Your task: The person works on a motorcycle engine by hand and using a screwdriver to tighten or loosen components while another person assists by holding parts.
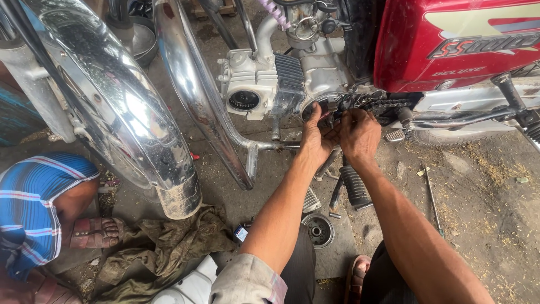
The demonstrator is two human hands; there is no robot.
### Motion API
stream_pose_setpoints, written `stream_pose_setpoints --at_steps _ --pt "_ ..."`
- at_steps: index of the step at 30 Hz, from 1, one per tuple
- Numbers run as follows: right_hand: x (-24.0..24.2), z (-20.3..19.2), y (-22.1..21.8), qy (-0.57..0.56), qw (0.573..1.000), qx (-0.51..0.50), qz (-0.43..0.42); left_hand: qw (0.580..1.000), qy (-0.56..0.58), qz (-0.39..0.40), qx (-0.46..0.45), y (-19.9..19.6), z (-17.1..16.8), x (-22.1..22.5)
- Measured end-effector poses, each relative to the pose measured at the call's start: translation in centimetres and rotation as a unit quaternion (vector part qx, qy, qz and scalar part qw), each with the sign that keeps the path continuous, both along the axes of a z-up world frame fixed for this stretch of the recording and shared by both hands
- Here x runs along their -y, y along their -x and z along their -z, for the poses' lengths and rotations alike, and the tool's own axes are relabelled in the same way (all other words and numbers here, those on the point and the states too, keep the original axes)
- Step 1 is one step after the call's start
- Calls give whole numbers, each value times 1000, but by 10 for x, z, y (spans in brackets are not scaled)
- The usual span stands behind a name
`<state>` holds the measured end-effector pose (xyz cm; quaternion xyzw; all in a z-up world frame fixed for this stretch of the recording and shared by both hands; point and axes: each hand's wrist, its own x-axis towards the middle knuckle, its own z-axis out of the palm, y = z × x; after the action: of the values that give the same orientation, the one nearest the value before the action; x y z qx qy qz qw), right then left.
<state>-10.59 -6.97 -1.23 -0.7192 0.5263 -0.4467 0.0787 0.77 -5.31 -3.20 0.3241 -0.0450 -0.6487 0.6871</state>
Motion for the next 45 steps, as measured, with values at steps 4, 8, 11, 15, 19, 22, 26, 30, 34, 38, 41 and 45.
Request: stream_pose_setpoints --at_steps 4,8,11,15,19,22,26,30,34,38,41,45 --pt "-1 3 3 -50 993 99 -40 1000 6 1 -10 0 3 2" --pt "0 -2 9 -109 984 136 -47 1000 5 0 -14 0 1 2" --pt "3 1 10 -89 988 118 -52 1000 5 1 -11 0 1 0" --pt "9 8 10 -37 995 69 -58 1000 5 4 1 -2 2 1" --pt "11 13 8 -6 999 -6 -34 1000 8 10 -4 -3 5 3" --pt "11 12 9 -38 998 -5 -44 1000 1 16 2 -4 6 2" --pt "9 9 17 7 997 10 -79 1000 8 22 19 -3 7 3" --pt "6 6 17 18 996 30 -80 999 -2 23 31 -4 9 4" --pt "6 5 12 14 998 -7 -54 999 11 32 32 -6 11 5" --pt "6 3 9 0 999 -32 -39 998 4 34 45 -6 10 4" --pt "0 -3 10 -4 999 -16 -37 997 2 42 66 -5 9 2" --pt "-1 -10 9 -1 996 -82 -20 993 -13 64 96 -6 10 0"
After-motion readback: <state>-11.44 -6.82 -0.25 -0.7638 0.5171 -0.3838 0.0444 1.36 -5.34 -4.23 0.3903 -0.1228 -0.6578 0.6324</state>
